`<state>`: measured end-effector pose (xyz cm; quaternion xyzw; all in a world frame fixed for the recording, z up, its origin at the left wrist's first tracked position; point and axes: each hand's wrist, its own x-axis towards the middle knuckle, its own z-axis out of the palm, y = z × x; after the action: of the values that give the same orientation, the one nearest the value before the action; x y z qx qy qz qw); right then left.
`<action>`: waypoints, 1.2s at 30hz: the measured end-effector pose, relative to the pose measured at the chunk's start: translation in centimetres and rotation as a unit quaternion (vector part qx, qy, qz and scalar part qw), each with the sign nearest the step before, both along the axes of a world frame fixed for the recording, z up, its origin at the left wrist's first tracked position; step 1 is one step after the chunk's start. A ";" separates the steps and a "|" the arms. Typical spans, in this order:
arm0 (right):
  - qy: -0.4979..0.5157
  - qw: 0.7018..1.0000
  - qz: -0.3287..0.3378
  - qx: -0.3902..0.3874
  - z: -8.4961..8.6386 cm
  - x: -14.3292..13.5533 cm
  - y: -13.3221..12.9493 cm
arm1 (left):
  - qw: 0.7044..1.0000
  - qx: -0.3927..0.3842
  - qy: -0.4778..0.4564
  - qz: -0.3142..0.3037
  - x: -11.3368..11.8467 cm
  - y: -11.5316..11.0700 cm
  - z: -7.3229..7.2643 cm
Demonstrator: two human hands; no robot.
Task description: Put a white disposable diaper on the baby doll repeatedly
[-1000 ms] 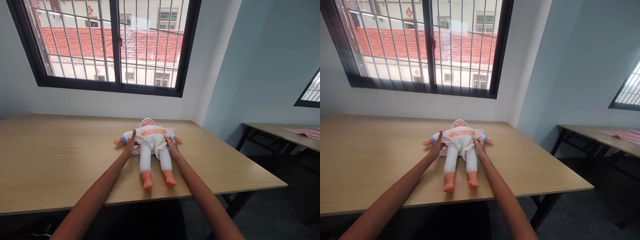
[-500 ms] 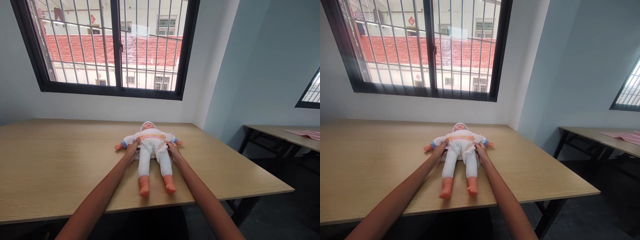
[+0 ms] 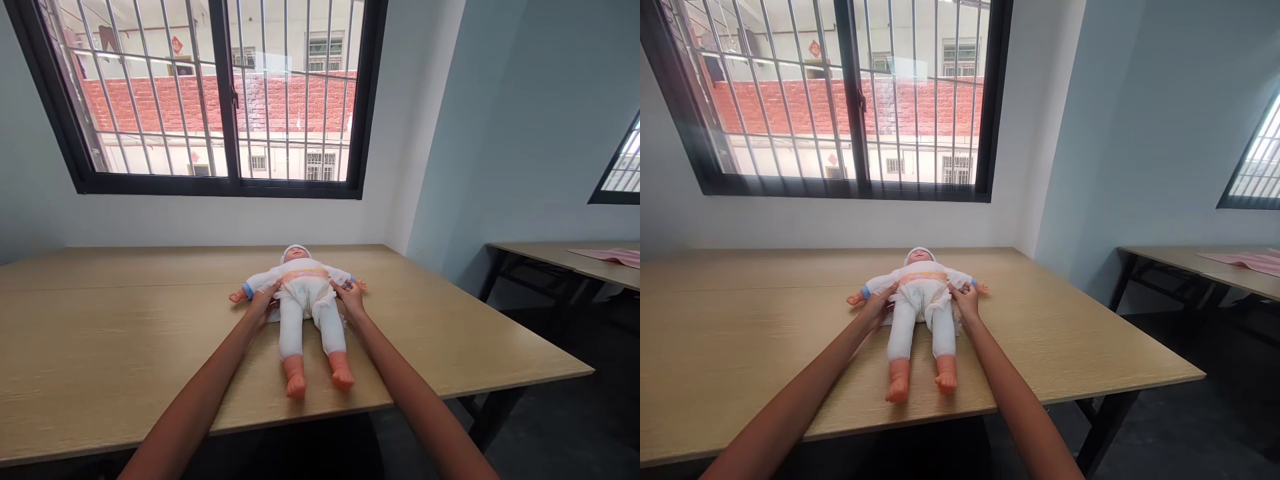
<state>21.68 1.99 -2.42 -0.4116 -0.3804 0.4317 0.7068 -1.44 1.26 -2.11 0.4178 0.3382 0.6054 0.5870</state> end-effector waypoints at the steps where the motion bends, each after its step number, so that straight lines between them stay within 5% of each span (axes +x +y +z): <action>1: -0.021 0.999 -0.030 -0.001 -0.1 0.1 0.1 | 1.000 0.001 0.003 0.001 0.0 0.0 0.0; 6: -0.125 0.981 -0.149 0.015 -0.3 0.6 0.3 | 0.997 -0.024 0.034 0.058 0.1 -0.7 0.6; 12: -0.130 0.991 -0.010 0.038 0.4 -0.2 -0.2 | 0.967 -0.013 0.060 0.248 -0.3 -1.2 1.8; 15: -0.107 0.993 0.021 0.043 0.8 -0.5 -0.7 | 0.950 0.045 0.103 0.290 -0.1 -1.8 2.6; 21: -0.017 0.995 0.090 0.030 1.3 -0.1 -0.9 | 0.965 0.104 0.169 0.169 1.1 -3.2 3.2; 31: 0.123 0.983 0.136 0.027 2.2 -0.2 -1.3 | 0.994 0.011 0.092 0.060 1.1 -3.4 3.4; 36: 0.140 0.977 0.159 0.037 2.5 0.0 -1.3 | 0.997 0.046 -0.001 0.055 0.9 -2.5 3.6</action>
<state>21.63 0.68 0.08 -0.2550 -0.3539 0.5776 0.6900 -0.55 -1.28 1.46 0.4243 0.3321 0.6523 0.5331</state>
